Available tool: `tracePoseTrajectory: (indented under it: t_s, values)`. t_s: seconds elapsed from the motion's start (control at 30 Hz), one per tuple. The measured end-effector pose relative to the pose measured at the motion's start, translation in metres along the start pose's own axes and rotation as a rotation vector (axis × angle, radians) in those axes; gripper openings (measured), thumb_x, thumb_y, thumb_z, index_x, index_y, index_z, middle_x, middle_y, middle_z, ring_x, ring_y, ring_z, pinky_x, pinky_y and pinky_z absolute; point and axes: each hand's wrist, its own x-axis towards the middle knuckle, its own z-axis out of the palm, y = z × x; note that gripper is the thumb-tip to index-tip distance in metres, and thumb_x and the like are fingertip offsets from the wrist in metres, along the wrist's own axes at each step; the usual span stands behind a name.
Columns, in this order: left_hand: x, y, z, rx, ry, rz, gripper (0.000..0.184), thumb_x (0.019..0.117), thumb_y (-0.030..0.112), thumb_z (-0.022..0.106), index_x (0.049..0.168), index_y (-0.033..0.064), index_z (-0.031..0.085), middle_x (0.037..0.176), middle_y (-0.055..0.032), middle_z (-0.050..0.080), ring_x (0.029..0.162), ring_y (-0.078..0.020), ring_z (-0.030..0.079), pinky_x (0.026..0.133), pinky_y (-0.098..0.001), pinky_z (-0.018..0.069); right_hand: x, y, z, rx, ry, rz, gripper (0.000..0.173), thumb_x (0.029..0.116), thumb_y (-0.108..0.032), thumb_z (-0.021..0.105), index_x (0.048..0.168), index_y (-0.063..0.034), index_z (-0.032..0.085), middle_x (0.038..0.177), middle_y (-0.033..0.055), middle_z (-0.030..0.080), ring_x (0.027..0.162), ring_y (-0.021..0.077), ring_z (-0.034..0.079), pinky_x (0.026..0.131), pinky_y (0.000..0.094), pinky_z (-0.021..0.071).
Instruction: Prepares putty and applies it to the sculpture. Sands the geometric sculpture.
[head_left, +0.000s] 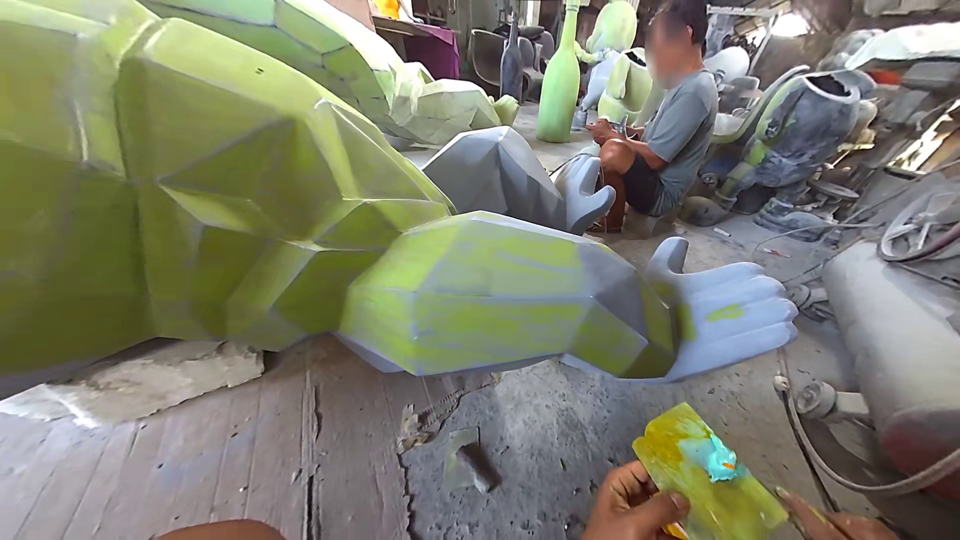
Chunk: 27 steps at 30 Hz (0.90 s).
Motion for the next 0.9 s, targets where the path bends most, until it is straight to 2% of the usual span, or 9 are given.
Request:
tracePoseTrajectory:
  t_s: [0.07, 0.13, 0.2, 0.3, 0.4, 0.53, 0.6, 0.73, 0.9]
  values:
    - [-0.002, -0.003, 0.005, 0.066, 0.017, 0.111, 0.021, 0.1013, -0.003, 0.055, 0.122, -0.0063, 0.059, 0.108, -0.0193, 0.071, 0.091, -0.028, 0.073, 0.08, -0.0471, 0.0631, -0.002, 0.004, -0.006, 0.037, 0.065, 0.051, 0.027, 0.0998, -0.017, 0.059, 0.119, -0.0062, 0.076, 0.09, 0.0193, 0.069, 0.084, 0.0291, 0.066, 0.076, 0.0411, 0.0558]
    - [0.003, -0.009, 0.012, 0.448, 0.005, 0.334, 0.022, 0.0999, -0.005, 0.057, 0.121, -0.0088, 0.061, 0.11, -0.016, 0.072, 0.092, -0.0223, 0.074, 0.08, -0.0397, 0.0647, 0.009, -0.015, -0.013, 0.123, 0.241, 0.147, 0.026, 0.1002, -0.016, 0.058, 0.111, 0.0021, 0.073, 0.092, 0.0191, 0.068, 0.086, 0.024, 0.065, 0.079, 0.0374, 0.0556]
    - [0.007, -0.02, 0.016, 0.802, -0.005, 0.485, 0.023, 0.0957, -0.003, 0.06, 0.117, -0.0054, 0.067, 0.113, -0.0131, 0.07, 0.097, -0.0177, 0.071, 0.082, -0.0351, 0.0634, 0.027, -0.053, -0.008, 0.148, 0.223, 0.309, 0.028, 0.1031, -0.017, 0.056, 0.111, 0.0052, 0.071, 0.098, 0.0172, 0.069, 0.092, 0.0191, 0.067, 0.084, 0.0343, 0.0581]
    - [0.007, -0.035, 0.017, 1.009, 0.091, 0.482, 0.023, 0.0931, 0.001, 0.062, 0.114, -0.0012, 0.07, 0.112, -0.012, 0.07, 0.1, -0.0167, 0.07, 0.087, -0.0344, 0.0611, 0.041, -0.097, 0.012, 0.108, 0.112, 0.323, 0.029, 0.1029, -0.018, 0.055, 0.112, 0.0016, 0.074, 0.092, 0.0156, 0.067, 0.084, 0.0215, 0.065, 0.074, 0.0351, 0.057]
    - [0.007, -0.032, 0.014, 1.015, 0.105, 0.461, 0.023, 0.0935, 0.001, 0.061, 0.114, -0.0013, 0.071, 0.111, -0.0117, 0.071, 0.102, -0.0163, 0.07, 0.091, -0.0348, 0.0601, 0.044, -0.096, 0.013, 0.022, 0.194, 0.308, 0.028, 0.1036, -0.016, 0.054, 0.112, 0.003, 0.073, 0.094, 0.0162, 0.066, 0.088, 0.0222, 0.065, 0.078, 0.0337, 0.0568]
    - [0.009, -0.028, 0.017, 1.081, 0.1, 0.355, 0.024, 0.0924, 0.003, 0.063, 0.114, -0.0008, 0.071, 0.109, -0.0125, 0.071, 0.099, -0.0176, 0.07, 0.09, -0.0361, 0.0594, 0.043, -0.097, 0.019, 0.031, 0.05, 0.252, 0.026, 0.1017, -0.019, 0.059, 0.114, -0.0052, 0.077, 0.093, 0.0147, 0.069, 0.085, 0.0247, 0.067, 0.074, 0.0382, 0.0572]
    - [0.009, -0.023, 0.014, 0.986, 0.07, 0.328, 0.022, 0.0944, 0.002, 0.061, 0.115, -0.0023, 0.069, 0.107, -0.012, 0.072, 0.094, -0.0171, 0.071, 0.086, -0.0359, 0.0602, 0.041, -0.084, 0.009, 0.113, 0.087, 0.118, 0.023, 0.0985, -0.018, 0.064, 0.116, -0.0137, 0.078, 0.095, 0.0152, 0.068, 0.091, 0.0237, 0.064, 0.081, 0.0356, 0.0544]
    - [0.002, 0.002, 0.026, 0.234, -0.042, 0.1, 0.022, 0.1014, 0.0, 0.056, 0.123, -0.0065, 0.06, 0.108, -0.0158, 0.071, 0.091, -0.0237, 0.073, 0.077, -0.0427, 0.0637, 0.024, -0.034, -0.002, 0.316, 0.025, -0.05, 0.028, 0.1016, -0.026, 0.061, 0.128, -0.0233, 0.071, 0.121, 0.013, 0.063, 0.122, 0.0195, 0.057, 0.106, 0.0355, 0.047]
    - [-0.001, 0.003, 0.012, 0.075, -0.037, 0.005, 0.021, 0.1016, 0.0, 0.055, 0.121, -0.0043, 0.06, 0.11, -0.0199, 0.071, 0.094, -0.0308, 0.073, 0.079, -0.0497, 0.0635, -0.001, 0.001, -0.016, 0.219, -0.06, 0.055, 0.031, 0.1038, -0.018, 0.056, 0.131, -0.0203, 0.071, 0.115, 0.0151, 0.066, 0.109, 0.0194, 0.065, 0.095, 0.0353, 0.0569]
